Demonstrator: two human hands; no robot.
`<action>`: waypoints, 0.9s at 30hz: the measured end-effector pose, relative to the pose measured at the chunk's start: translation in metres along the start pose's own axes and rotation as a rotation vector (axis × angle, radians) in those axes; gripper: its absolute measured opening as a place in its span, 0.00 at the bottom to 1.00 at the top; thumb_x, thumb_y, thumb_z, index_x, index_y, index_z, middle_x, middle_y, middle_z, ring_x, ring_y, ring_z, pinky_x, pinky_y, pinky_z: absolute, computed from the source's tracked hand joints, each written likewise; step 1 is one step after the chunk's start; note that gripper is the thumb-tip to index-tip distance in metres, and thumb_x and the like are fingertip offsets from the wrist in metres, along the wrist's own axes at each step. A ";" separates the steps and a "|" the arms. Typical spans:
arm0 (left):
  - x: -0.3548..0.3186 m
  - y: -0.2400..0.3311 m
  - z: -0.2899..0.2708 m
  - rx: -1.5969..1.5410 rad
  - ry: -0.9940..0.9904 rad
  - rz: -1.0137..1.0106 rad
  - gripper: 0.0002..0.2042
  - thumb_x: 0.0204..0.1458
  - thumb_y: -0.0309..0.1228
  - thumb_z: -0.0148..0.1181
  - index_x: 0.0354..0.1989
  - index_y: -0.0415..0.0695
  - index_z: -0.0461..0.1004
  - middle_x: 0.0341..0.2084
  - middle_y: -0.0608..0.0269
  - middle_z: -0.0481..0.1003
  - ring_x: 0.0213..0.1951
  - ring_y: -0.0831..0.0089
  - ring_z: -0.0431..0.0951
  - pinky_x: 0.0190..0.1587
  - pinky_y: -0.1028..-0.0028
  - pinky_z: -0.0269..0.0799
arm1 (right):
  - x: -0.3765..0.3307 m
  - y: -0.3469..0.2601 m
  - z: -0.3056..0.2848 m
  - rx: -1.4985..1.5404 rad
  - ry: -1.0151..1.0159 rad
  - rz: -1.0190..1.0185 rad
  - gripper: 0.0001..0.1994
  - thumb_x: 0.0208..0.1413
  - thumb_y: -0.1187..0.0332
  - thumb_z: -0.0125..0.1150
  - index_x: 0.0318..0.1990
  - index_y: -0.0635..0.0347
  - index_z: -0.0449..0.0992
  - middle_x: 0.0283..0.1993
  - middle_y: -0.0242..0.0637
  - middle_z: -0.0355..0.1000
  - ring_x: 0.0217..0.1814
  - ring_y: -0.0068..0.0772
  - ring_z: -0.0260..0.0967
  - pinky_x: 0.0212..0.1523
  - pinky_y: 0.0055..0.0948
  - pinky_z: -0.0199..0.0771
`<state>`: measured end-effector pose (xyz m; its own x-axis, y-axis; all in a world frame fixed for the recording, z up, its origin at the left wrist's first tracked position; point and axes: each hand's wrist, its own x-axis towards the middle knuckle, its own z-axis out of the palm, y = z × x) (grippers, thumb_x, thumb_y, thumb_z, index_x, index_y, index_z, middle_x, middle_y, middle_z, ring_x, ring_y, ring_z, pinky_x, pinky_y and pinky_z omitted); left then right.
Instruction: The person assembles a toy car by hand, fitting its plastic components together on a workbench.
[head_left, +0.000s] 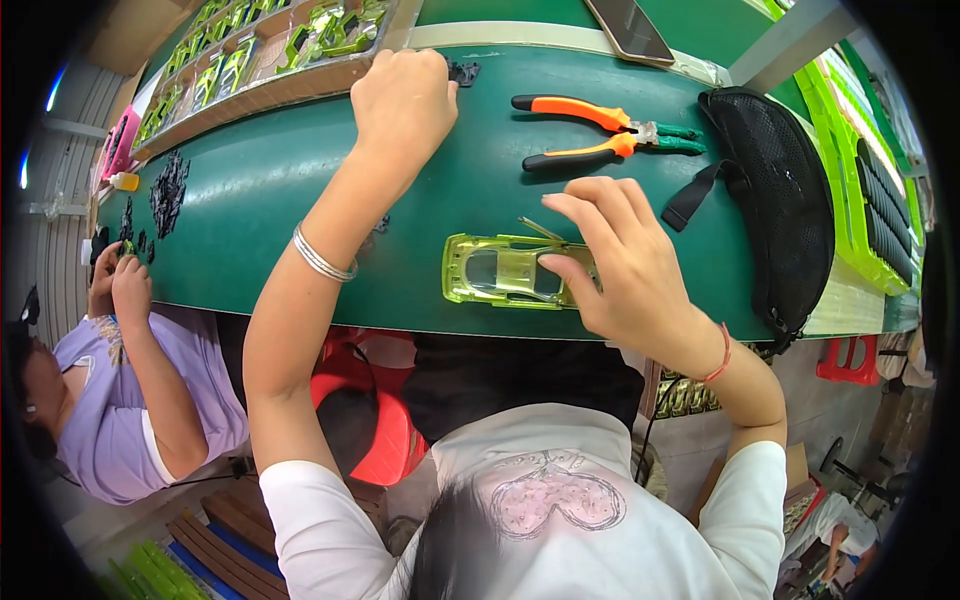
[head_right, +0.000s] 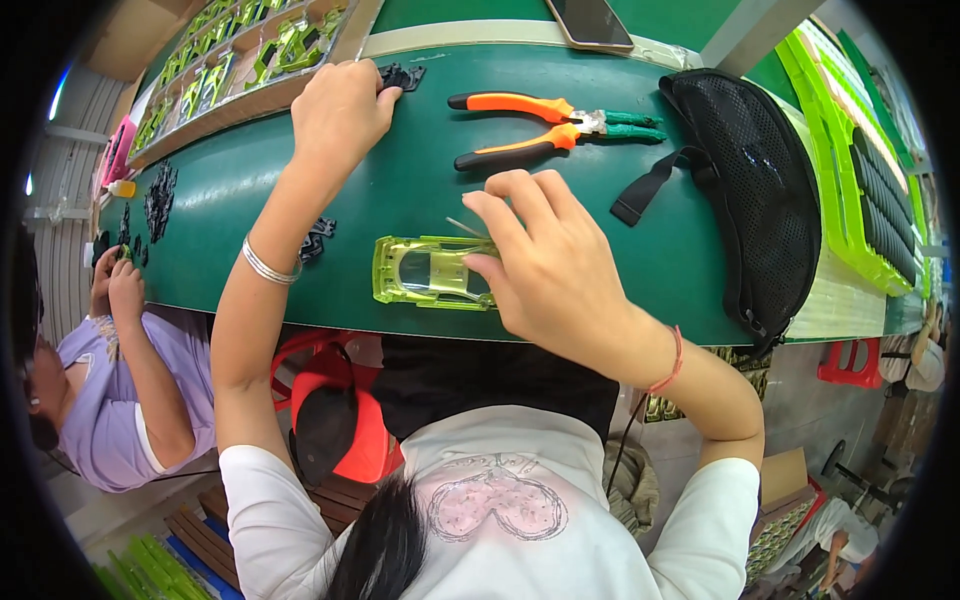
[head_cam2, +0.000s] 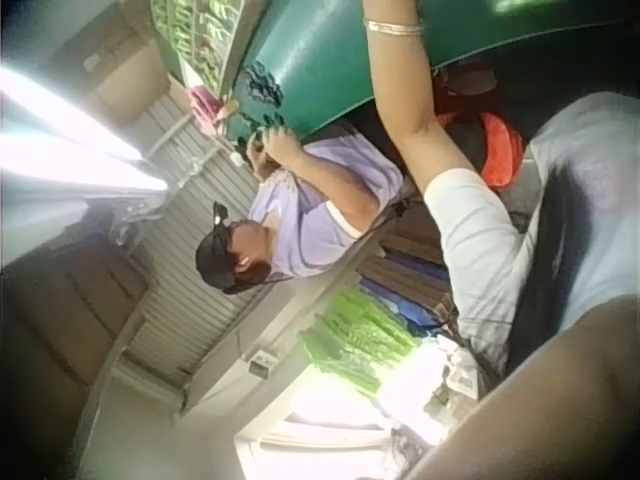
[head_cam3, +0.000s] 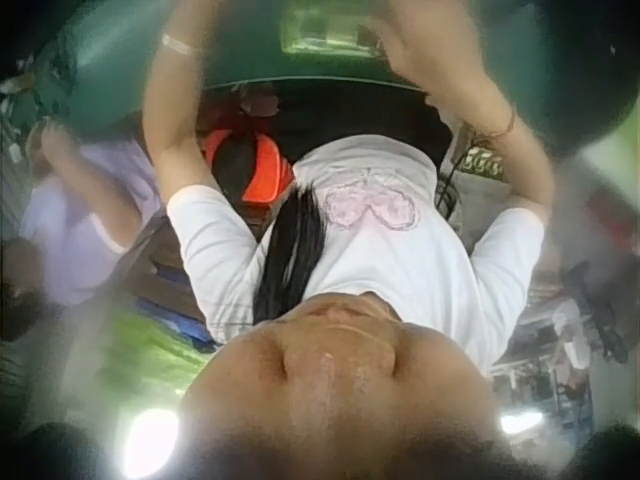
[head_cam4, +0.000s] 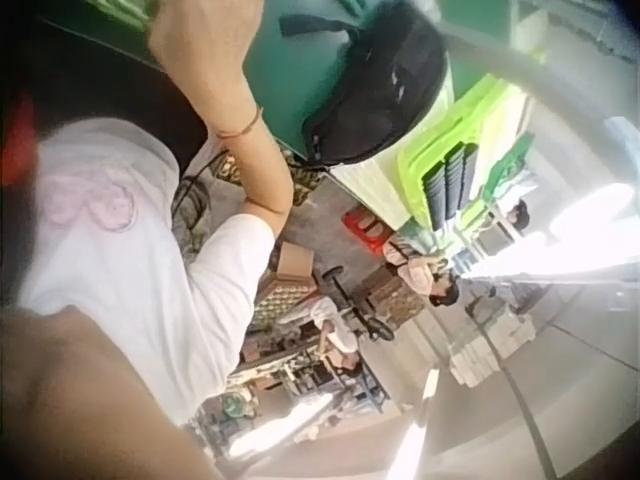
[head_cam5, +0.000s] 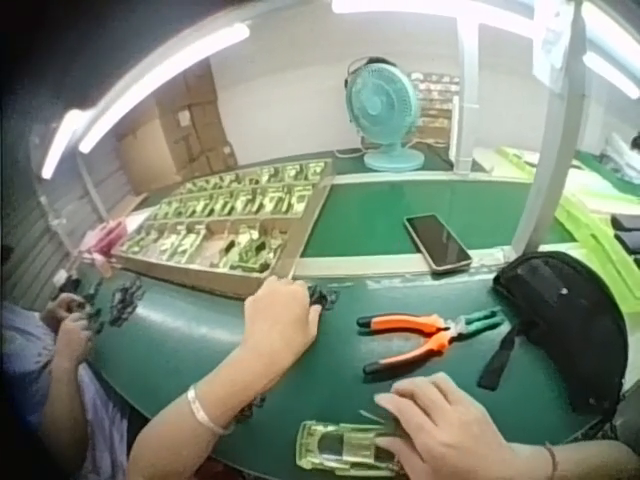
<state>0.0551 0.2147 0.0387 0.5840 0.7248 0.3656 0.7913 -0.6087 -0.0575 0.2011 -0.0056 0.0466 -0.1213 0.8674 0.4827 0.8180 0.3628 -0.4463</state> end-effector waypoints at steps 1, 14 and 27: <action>0.002 0.003 0.001 0.031 -0.005 0.009 0.10 0.51 0.36 0.69 0.31 0.41 0.82 0.31 0.55 0.81 0.41 0.56 0.82 0.40 0.57 0.81 | -0.001 0.004 0.000 0.004 -0.029 0.047 0.16 0.48 0.74 0.72 0.45 0.66 0.75 0.46 0.44 0.70 0.45 0.47 0.69 0.45 0.39 0.75; -0.020 0.000 -0.002 -0.173 0.228 0.146 0.02 0.52 0.25 0.64 0.32 0.44 0.82 0.32 0.57 0.82 0.35 0.60 0.83 0.33 0.62 0.79 | -0.004 0.021 0.018 0.137 -0.095 0.014 0.07 0.50 0.79 0.65 0.38 0.62 0.79 0.35 0.38 0.73 0.35 0.43 0.74 0.34 0.40 0.76; -0.120 0.035 -0.098 -0.126 0.195 0.700 0.13 0.45 0.23 0.67 0.41 0.31 0.83 0.39 0.54 0.82 0.34 0.70 0.78 0.33 0.73 0.72 | 0.003 0.020 0.008 0.942 -0.441 0.516 0.09 0.63 0.74 0.56 0.45 0.71 0.78 0.30 0.42 0.79 0.29 0.29 0.71 0.34 0.32 0.72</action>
<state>-0.0051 0.0746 0.0836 0.8928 0.0900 0.4414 0.2117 -0.9487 -0.2347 0.2127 0.0068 0.0327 -0.2323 0.9622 -0.1422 0.1076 -0.1199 -0.9869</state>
